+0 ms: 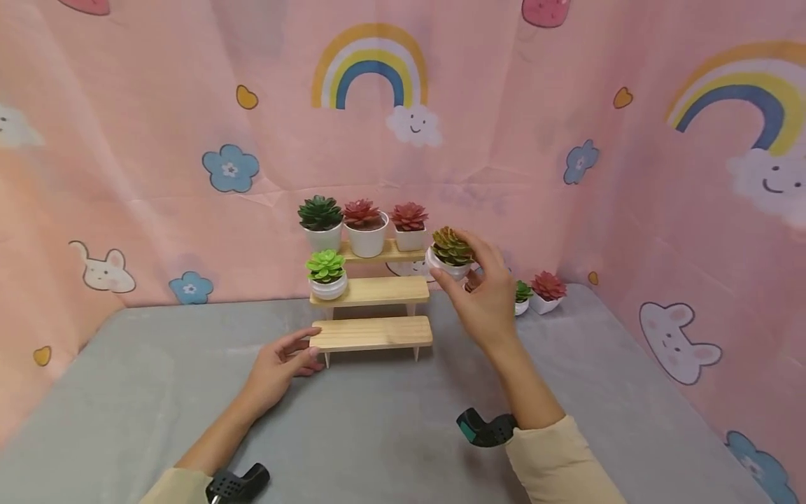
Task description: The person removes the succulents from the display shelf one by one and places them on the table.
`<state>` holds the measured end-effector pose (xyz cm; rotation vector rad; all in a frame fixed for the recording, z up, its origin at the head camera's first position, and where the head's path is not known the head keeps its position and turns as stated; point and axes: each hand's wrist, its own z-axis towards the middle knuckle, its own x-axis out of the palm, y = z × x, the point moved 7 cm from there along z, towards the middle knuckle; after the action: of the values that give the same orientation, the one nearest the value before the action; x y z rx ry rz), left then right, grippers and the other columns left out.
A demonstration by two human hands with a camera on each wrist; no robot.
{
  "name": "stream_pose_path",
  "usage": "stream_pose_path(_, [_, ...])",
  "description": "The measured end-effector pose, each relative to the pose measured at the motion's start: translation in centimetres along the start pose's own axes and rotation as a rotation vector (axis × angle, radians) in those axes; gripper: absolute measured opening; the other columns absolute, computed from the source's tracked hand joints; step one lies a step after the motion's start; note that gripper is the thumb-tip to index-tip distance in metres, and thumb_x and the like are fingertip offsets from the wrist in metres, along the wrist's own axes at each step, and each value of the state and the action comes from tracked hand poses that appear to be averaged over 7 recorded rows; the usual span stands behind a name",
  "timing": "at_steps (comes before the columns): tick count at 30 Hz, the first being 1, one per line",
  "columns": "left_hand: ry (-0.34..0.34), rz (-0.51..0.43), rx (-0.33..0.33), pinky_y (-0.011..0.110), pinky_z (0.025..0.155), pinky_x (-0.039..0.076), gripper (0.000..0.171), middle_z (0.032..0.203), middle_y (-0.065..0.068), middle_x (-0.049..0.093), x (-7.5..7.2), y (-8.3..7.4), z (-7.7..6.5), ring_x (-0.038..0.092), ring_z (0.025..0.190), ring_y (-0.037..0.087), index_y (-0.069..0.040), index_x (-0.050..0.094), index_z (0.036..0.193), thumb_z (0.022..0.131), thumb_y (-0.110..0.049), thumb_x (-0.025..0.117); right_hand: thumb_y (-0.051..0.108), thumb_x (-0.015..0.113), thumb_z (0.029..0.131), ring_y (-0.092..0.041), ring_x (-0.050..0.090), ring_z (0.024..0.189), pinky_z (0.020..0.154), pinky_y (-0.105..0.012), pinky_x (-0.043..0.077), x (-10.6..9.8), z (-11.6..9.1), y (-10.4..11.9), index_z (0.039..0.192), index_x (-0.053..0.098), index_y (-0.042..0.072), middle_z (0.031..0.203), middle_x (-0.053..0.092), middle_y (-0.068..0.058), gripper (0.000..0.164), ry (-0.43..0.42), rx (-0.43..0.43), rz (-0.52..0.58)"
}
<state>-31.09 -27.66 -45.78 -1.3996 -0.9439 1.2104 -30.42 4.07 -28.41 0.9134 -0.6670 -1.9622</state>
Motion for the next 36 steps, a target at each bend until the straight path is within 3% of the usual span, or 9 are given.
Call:
stream_pose_path(5, [-0.001,0.009,-0.002,0.03,0.074,0.063,0.042,0.116,0.025,0.07,-0.3,0.0,-0.1,0.076,0.084,0.019,-0.006,0.061,0.136,0.097,-0.02,0.07,0.002,0.079,0.086,0.006,0.057,0.12,0.09,-0.004,0.049,-2.9,-0.5,-0.5,0.142,0.057,0.014,0.136,0.061,-0.005,0.061,-0.042,0.014,-0.054])
stream_pose_path(8, [-0.007,0.016,-0.007,0.029,0.073,0.063,0.042,0.114,0.024,0.071,-0.4,0.2,-0.1,0.076,0.083,0.016,-0.008,0.062,0.136,0.097,-0.019,0.07,-0.001,0.08,0.084,0.007,0.059,0.116,0.089,-0.004,0.049,-4.5,-0.6,-1.0,0.142,0.058,0.015,0.132,0.062,-0.002,0.063,-0.07,0.004,-0.077])
stream_pose_path(11, [-0.011,0.016,-0.012,0.028,0.073,0.063,0.042,0.114,0.023,0.071,-0.5,0.3,0.0,0.076,0.083,0.016,-0.009,0.062,0.136,0.096,-0.02,0.07,-0.002,0.08,0.083,0.007,0.061,0.107,0.084,-0.002,0.05,-5.9,-0.8,-1.7,0.141,0.059,0.017,0.126,0.06,0.011,0.065,-0.103,0.005,-0.114])
stream_pose_path(17, [0.001,0.014,-0.013,0.028,0.074,0.063,0.042,0.114,0.023,0.071,-0.2,0.3,0.1,0.076,0.083,0.017,-0.01,0.062,0.136,0.096,-0.02,0.071,-0.002,0.081,0.082,0.008,0.059,0.106,0.079,-0.001,0.048,-8.1,-2.0,-4.1,0.141,0.06,0.017,0.12,0.053,0.024,0.066,-0.172,0.095,-0.139])
stream_pose_path(23, [-0.001,0.005,0.008,0.029,0.073,0.063,0.043,0.113,0.025,0.071,0.0,0.0,0.0,0.076,0.082,0.015,-0.005,0.061,0.136,0.096,-0.018,0.07,0.002,0.083,0.082,0.009,0.057,0.109,0.083,0.0,0.047,-8.5,-2.6,-5.8,0.141,0.06,0.017,0.119,0.056,0.013,0.065,-0.19,0.101,-0.187])
stream_pose_path(27, [0.001,0.007,0.001,0.029,0.073,0.063,0.044,0.113,0.025,0.071,0.0,-0.1,0.0,0.076,0.082,0.014,-0.006,0.061,0.137,0.096,-0.018,0.071,0.009,0.084,0.082,-0.008,0.058,0.12,0.085,0.004,0.04,-8.4,-2.8,-6.6,0.14,0.061,0.018,0.132,0.062,-0.005,0.063,-0.166,0.07,-0.314])
stream_pose_path(30, [0.011,0.009,-0.004,0.029,0.074,0.063,0.044,0.114,0.024,0.071,-0.1,-0.1,0.0,0.076,0.083,0.015,-0.008,0.061,0.137,0.096,-0.02,0.071,0.012,0.085,0.082,-0.026,0.059,0.126,0.088,-0.003,0.043,-8.4,-2.9,-7.1,0.14,0.062,0.018,0.14,0.06,-0.012,0.063,-0.146,0.053,-0.396])
stream_pose_path(33, [0.013,0.011,0.002,0.029,0.074,0.063,0.044,0.114,0.025,0.071,-0.1,-0.1,0.0,0.076,0.084,0.016,-0.008,0.06,0.137,0.096,-0.02,0.07,0.012,0.085,0.082,-0.035,0.058,0.127,0.095,-0.031,0.058,-8.3,-3.1,-7.8,0.14,0.061,0.014,0.141,0.058,-0.015,0.063,-0.125,0.049,-0.403])
stream_pose_path(36, [0.012,0.014,0.005,0.029,0.074,0.063,0.043,0.114,0.025,0.071,-0.1,-0.1,0.0,0.076,0.084,0.017,-0.008,0.06,0.137,0.097,-0.019,0.07,0.011,0.084,0.082,-0.036,0.057,0.127,0.091,-0.055,0.058,-8.1,-3.3,-8.7,0.14,0.06,0.013,0.141,0.057,-0.017,0.062,-0.117,0.068,-0.392])
